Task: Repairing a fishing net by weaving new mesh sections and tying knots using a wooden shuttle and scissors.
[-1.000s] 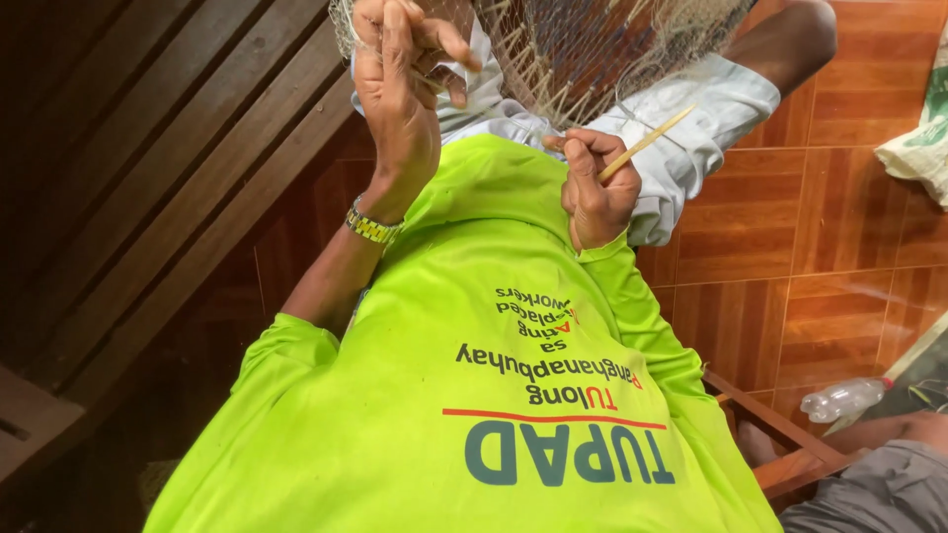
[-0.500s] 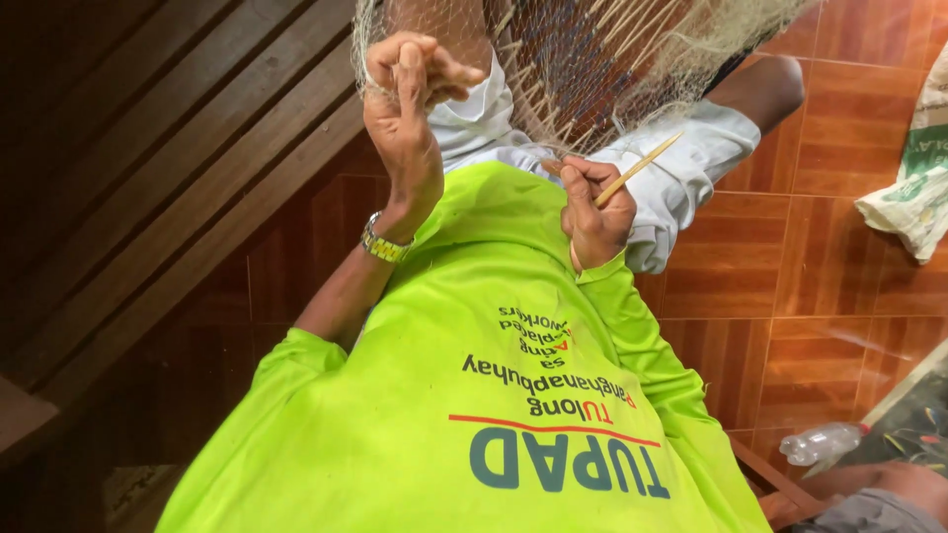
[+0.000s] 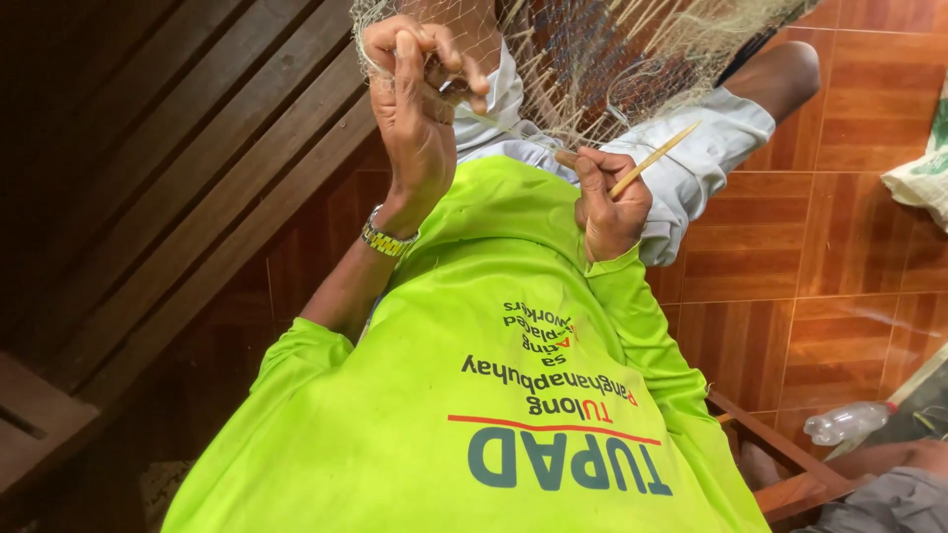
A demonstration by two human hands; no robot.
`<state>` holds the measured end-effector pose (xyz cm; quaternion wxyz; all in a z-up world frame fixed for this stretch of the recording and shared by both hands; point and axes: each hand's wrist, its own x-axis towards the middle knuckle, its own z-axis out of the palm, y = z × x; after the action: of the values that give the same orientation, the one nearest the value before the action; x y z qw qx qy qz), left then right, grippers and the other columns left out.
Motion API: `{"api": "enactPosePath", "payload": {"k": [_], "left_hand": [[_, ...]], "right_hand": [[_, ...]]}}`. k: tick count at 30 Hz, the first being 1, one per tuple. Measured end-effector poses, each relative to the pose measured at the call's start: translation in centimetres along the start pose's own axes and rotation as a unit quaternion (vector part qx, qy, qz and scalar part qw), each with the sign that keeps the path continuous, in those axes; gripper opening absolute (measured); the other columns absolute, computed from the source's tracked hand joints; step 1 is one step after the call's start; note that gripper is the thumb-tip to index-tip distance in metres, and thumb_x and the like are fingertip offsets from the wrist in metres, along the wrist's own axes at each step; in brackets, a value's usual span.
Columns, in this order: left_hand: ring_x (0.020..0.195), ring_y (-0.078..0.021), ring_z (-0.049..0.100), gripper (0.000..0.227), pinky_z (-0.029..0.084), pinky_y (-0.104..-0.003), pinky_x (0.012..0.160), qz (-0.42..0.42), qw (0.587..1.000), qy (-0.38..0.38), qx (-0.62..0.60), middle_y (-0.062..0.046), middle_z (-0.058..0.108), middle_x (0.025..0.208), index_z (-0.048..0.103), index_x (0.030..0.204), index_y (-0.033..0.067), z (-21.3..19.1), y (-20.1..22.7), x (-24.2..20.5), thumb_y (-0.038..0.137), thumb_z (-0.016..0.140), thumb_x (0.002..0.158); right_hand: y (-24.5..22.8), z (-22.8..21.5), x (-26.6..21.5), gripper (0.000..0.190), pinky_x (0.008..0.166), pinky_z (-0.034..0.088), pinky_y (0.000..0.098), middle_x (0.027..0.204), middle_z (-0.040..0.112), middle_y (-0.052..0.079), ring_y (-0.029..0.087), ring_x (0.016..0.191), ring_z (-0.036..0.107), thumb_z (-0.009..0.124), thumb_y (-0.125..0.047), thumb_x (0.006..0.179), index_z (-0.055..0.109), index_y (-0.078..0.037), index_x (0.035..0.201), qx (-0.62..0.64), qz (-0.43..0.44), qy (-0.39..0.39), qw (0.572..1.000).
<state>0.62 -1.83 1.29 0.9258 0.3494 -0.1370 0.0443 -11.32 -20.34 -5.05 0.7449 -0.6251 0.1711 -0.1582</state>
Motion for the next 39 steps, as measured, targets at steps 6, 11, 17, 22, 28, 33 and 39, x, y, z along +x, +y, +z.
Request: {"api": "enactPosePath", "payload": {"k": [6,11,17,22,28,33,39], "left_hand": [[0.084,-0.0092,0.051,0.009,0.049,-0.020,0.064,-0.085,0.993,-0.027,-0.073,-0.002,0.056,0.099,0.052,0.111,0.0144,-1.9,-0.2,0.4,0.023,0.049,0.112],[0.084,-0.0095,0.053,0.030,0.055,-0.024,0.074,-0.140,0.985,-0.071,-0.075,-0.001,0.049,0.116,0.054,0.131,0.0117,-4.5,-1.1,0.3,0.024,0.068,0.107],[0.073,-0.0047,0.049,0.024,0.050,-0.016,0.061,-0.134,0.980,-0.138,0.046,0.005,0.049,0.094,0.055,0.106,0.0145,-3.8,-0.1,0.2,0.029,0.073,0.103],[0.060,-0.0072,0.036,0.016,0.031,-0.020,0.054,-0.110,0.972,-0.197,0.060,-0.009,0.071,0.116,0.040,0.100,0.0189,-1.0,1.4,0.5,0.024,0.043,0.114],[0.064,-0.0115,0.034,0.020,0.031,-0.023,0.064,-0.134,0.965,-0.212,0.080,-0.024,0.072,0.116,0.028,0.099,0.0193,-0.3,2.0,-0.1,0.031,0.036,0.114],[0.062,-0.0141,0.038,0.020,0.033,-0.024,0.063,-0.109,0.968,-0.204,0.099,-0.022,0.074,0.112,0.031,0.100,0.0173,-0.2,2.9,-0.5,0.031,0.034,0.114],[0.062,-0.0140,0.042,0.026,0.037,-0.023,0.064,-0.099,0.965,-0.196,0.140,-0.018,0.075,0.113,0.029,0.097,0.0160,-0.2,4.5,-0.7,0.036,0.034,0.113]], "right_hand": [[-0.3,1.1,-0.4,0.014,0.035,0.020,0.0210,0.106,0.076,0.027,0.001,0.037,0.030,0.068,-0.015,0.100,0.063,-0.002,0.103,-0.001,-0.007,-0.018,1.000],[-0.1,1.1,-0.3,0.015,0.035,0.022,0.0213,0.105,0.075,0.029,0.004,0.040,0.040,0.068,-0.013,0.100,0.063,0.001,0.104,-0.006,-0.023,-0.035,0.999],[0.6,1.3,0.2,0.012,0.085,0.063,0.0361,0.095,0.073,0.023,0.034,0.096,0.078,0.070,-0.007,0.099,0.065,0.002,0.104,-0.011,-0.068,-0.038,0.997],[0.9,1.2,0.4,0.014,0.090,0.064,0.0414,0.097,0.073,0.024,0.034,0.094,0.078,0.073,-0.007,0.097,0.064,0.001,0.103,0.039,-0.070,-0.038,0.996],[-0.7,1.7,-0.6,0.017,0.086,0.065,0.0360,0.100,0.076,0.025,0.030,0.096,0.078,0.074,-0.013,0.097,0.065,-0.001,0.104,0.006,-0.019,-0.026,0.999],[-0.8,-2.0,-0.7,0.019,0.053,0.058,0.0298,0.090,0.076,0.015,0.019,0.062,0.071,0.071,-0.017,0.102,0.068,0.002,0.106,-0.181,-0.060,-0.067,0.979],[-5.6,-7.3,-2.6,0.049,0.071,0.045,0.0483,0.076,0.072,0.008,0.033,0.076,0.067,0.050,-0.060,0.104,0.079,-0.027,0.083,-0.653,0.136,-0.095,0.739]]}}
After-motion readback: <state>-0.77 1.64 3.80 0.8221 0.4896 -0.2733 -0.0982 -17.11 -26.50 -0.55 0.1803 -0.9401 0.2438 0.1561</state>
